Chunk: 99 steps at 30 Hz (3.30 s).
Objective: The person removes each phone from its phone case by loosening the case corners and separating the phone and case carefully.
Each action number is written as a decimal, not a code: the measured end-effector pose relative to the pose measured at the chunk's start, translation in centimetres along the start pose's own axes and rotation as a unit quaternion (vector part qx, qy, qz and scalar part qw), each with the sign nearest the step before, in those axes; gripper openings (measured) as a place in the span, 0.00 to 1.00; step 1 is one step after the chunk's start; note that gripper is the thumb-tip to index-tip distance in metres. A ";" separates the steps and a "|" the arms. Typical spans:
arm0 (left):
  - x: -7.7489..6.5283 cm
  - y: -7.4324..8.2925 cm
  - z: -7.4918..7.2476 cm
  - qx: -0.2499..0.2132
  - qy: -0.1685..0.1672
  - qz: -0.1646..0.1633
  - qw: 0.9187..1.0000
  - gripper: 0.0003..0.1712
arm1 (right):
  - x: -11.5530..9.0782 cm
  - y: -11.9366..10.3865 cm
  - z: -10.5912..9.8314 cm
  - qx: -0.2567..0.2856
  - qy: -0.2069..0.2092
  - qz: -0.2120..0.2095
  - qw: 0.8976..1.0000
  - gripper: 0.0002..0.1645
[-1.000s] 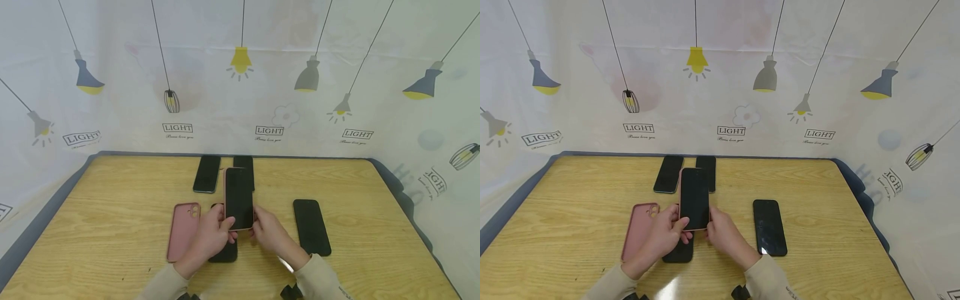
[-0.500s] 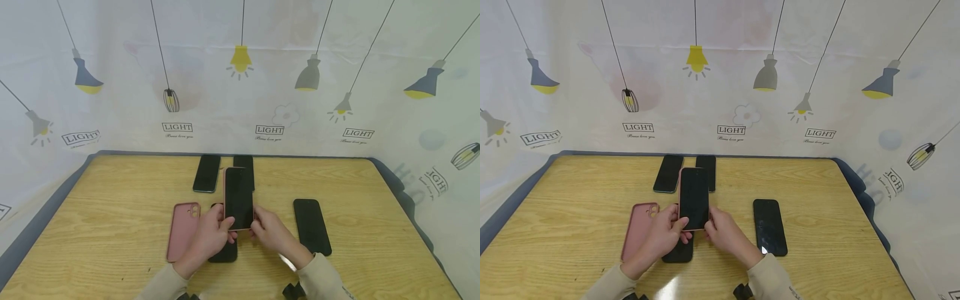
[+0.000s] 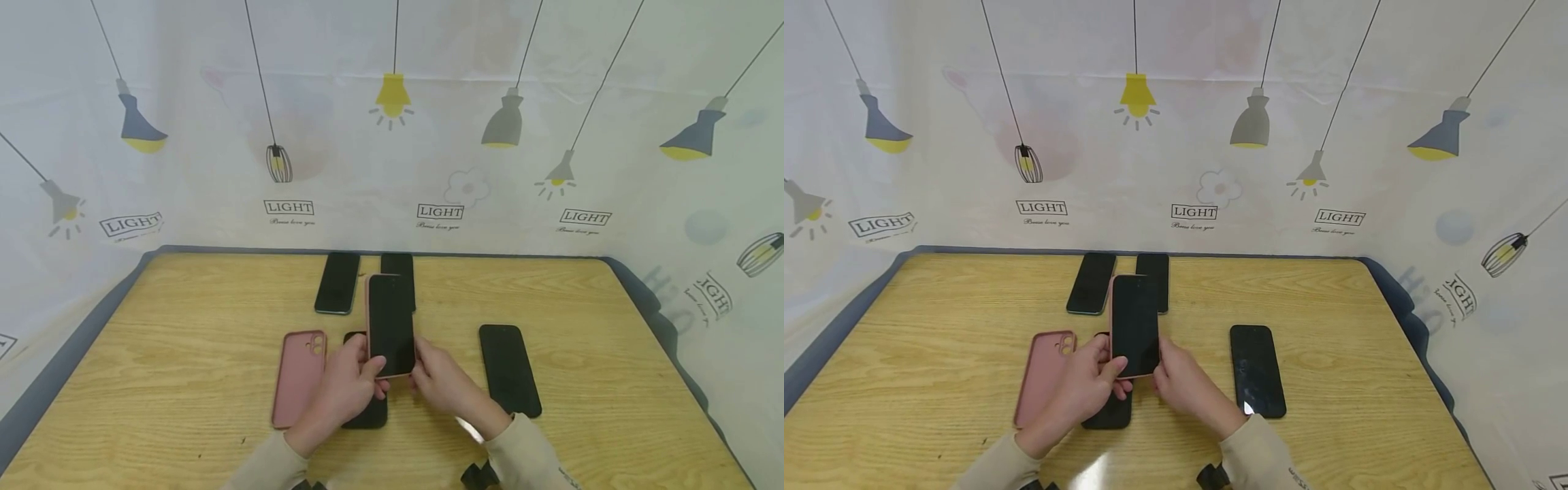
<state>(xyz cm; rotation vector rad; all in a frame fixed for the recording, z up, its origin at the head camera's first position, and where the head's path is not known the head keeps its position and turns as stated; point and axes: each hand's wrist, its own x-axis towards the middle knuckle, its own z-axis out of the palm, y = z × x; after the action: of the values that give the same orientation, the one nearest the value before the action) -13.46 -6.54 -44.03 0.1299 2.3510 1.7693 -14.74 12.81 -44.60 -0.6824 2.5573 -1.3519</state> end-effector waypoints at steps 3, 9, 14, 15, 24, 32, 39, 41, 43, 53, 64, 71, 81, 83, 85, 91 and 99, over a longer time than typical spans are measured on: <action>0.0 0.0 0.0 -0.006 -0.001 0.001 1.000 0.12 | -0.1 0.0 0.1 0.018 -0.002 -0.003 1.000 0.16; 0.0 -0.1 0.0 -0.024 -0.003 0.003 1.000 0.12 | -0.3 0.1 0.2 0.056 -0.003 0.003 0.998 0.22; 0.0 -0.1 -0.1 -0.036 -0.002 0.007 0.999 0.12 | -0.3 0.4 0.2 0.081 -0.001 -0.002 0.997 0.22; 0.0 -0.1 -0.2 -0.039 -0.001 0.007 0.999 0.12 | -0.3 0.5 0.2 0.086 0.000 -0.003 0.996 0.22; 0.0 0.0 -0.4 -0.058 -0.005 0.002 0.998 0.13 | -0.4 1.1 0.2 0.125 -0.005 -0.031 0.992 0.22; 0.2 0.0 -0.6 -0.083 -0.008 -0.003 0.996 0.13 | -0.2 1.1 0.1 0.170 -0.012 -0.039 0.985 0.26; 0.4 -0.1 -0.9 -0.124 -0.022 0.008 0.992 0.14 | -0.1 1.2 -0.2 0.227 -0.032 -0.049 0.972 0.24; 0.4 -0.3 -1.0 -0.139 -0.029 0.010 0.990 0.15 | -0.1 1.2 -0.3 0.239 -0.036 -0.052 0.969 0.24; 0.4 -0.5 -1.1 -0.157 -0.037 0.012 0.987 0.15 | -0.1 1.2 -0.3 0.248 -0.037 -0.054 0.967 0.24; 0.3 -1.1 -1.3 -0.244 -0.074 0.017 0.967 0.16 | -0.3 1.1 -0.6 0.269 -0.054 -0.063 0.959 0.25; 0.3 -1.6 -1.3 -0.252 -0.058 0.013 0.966 0.16 | -0.3 1.4 -0.6 0.197 0.051 -0.048 0.978 0.14; 0.1 -1.4 -1.2 -0.233 -0.045 0.005 0.971 0.15 | -0.4 1.1 -0.2 0.152 0.087 -0.069 0.982 0.08; 0.2 -1.5 -0.9 -0.177 -0.019 -0.001 0.984 0.13 | -0.4 0.6 -0.9 0.117 0.062 -0.020 0.991 0.08; 0.2 -1.6 -0.8 -0.159 -0.014 -0.001 0.987 0.13 | -0.4 0.5 -1.2 0.110 0.053 -0.015 0.992 0.08; 0.2 -1.6 -0.8 -0.145 -0.009 0.001 0.989 0.12 | -0.5 0.4 -1.5 0.101 0.042 -0.018 0.994 0.10; 0.2 -1.5 -0.6 -0.127 -0.008 -0.001 0.992 0.11 | -0.7 0.2 -2.3 0.090 0.005 -0.018 0.996 0.13; 0.2 -1.1 -0.3 -0.119 -0.021 -0.007 0.993 0.10 | -0.6 -0.1 -2.1 0.098 0.022 0.049 0.994 0.13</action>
<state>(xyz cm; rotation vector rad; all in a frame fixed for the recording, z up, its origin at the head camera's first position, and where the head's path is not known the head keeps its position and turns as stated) -13.63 -7.11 -45.04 0.1142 2.0878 2.0020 -14.92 14.64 -43.35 -0.4894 2.4120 -1.5740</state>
